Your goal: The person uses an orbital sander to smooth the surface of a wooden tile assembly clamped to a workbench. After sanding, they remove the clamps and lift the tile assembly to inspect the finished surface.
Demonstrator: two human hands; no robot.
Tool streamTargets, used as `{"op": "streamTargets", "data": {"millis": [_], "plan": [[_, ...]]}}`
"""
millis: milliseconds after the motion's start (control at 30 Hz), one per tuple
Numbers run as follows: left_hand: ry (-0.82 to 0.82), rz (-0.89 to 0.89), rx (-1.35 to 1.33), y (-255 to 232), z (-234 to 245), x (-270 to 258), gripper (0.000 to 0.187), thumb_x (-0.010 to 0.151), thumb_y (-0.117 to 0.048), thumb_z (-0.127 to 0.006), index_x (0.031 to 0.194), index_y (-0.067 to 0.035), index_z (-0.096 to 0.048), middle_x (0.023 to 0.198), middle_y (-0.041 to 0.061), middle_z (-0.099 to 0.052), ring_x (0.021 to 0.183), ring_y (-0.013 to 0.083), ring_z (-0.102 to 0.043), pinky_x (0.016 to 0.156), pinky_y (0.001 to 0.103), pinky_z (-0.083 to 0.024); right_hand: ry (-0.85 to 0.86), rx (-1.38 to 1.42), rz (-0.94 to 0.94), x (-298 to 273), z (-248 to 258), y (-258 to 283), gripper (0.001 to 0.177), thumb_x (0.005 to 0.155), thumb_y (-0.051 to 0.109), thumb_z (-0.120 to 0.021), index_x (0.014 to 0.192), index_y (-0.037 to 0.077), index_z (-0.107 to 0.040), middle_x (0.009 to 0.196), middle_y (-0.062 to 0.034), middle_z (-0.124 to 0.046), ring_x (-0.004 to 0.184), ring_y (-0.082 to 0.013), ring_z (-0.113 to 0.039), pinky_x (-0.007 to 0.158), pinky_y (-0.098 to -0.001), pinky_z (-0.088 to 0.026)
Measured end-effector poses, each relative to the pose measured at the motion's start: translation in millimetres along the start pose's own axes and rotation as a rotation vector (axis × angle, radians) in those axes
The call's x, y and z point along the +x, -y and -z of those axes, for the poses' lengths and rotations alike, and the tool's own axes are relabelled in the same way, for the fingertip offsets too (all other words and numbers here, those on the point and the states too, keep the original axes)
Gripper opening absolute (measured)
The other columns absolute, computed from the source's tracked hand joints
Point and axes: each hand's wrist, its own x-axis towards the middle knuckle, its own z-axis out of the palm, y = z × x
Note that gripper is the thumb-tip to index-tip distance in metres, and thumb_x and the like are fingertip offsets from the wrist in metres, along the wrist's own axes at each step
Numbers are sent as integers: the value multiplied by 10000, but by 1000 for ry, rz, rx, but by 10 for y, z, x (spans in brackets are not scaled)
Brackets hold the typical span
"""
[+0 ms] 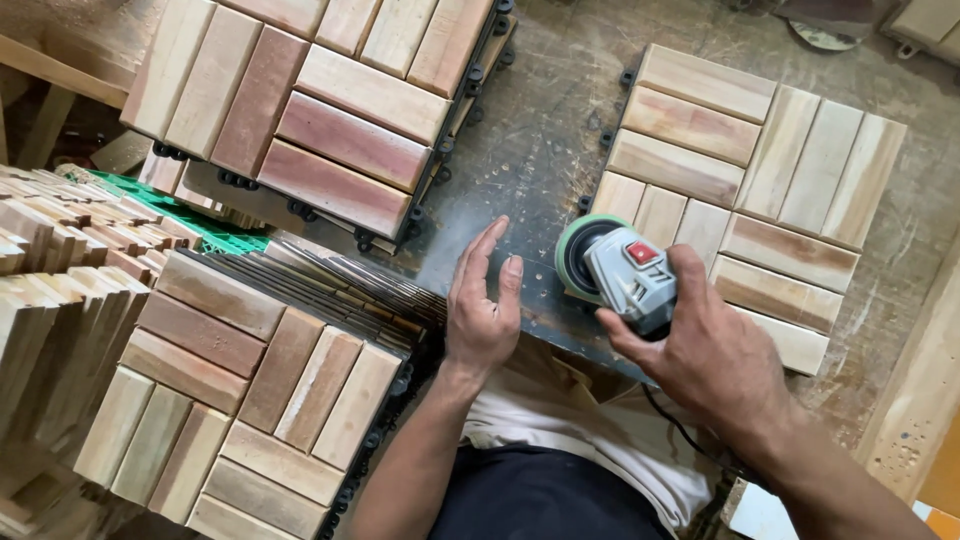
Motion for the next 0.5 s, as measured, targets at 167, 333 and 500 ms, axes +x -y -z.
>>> {"op": "streamTargets", "data": {"millis": [167,333,500], "plan": [[-4,-3,2,47,-23,-2,468,1080,-325,-450,1448,-41,-509,1475,162,-582,1404,308,-543,1194,439,-448,-96,-106,74,-55,-180,-36,847,810,762,-625,1399,218,-350,917,-167,-731,707,-490,-724,545,-595,-564],[-12,-20,-3,16,-16,-1,458,1083,-313,-454,1442,-36,-513,1471,166,-583,1398,310,-548,1195,433,-448,-82,-62,36,25,3,51,836,837,734,-622,1407,198,-326,890,-174,-730,727,-495,-716,579,-604,-546],[-8,-17,-3,33,-24,-45,468,1081,-333,-447,1446,-47,-508,1474,165,-580,1404,308,-542,1199,451,-446,-83,21,-45,220,135,56,832,895,695,-586,1476,169,-308,959,-222,-739,817,-478,-733,670,-611,-590]]}}
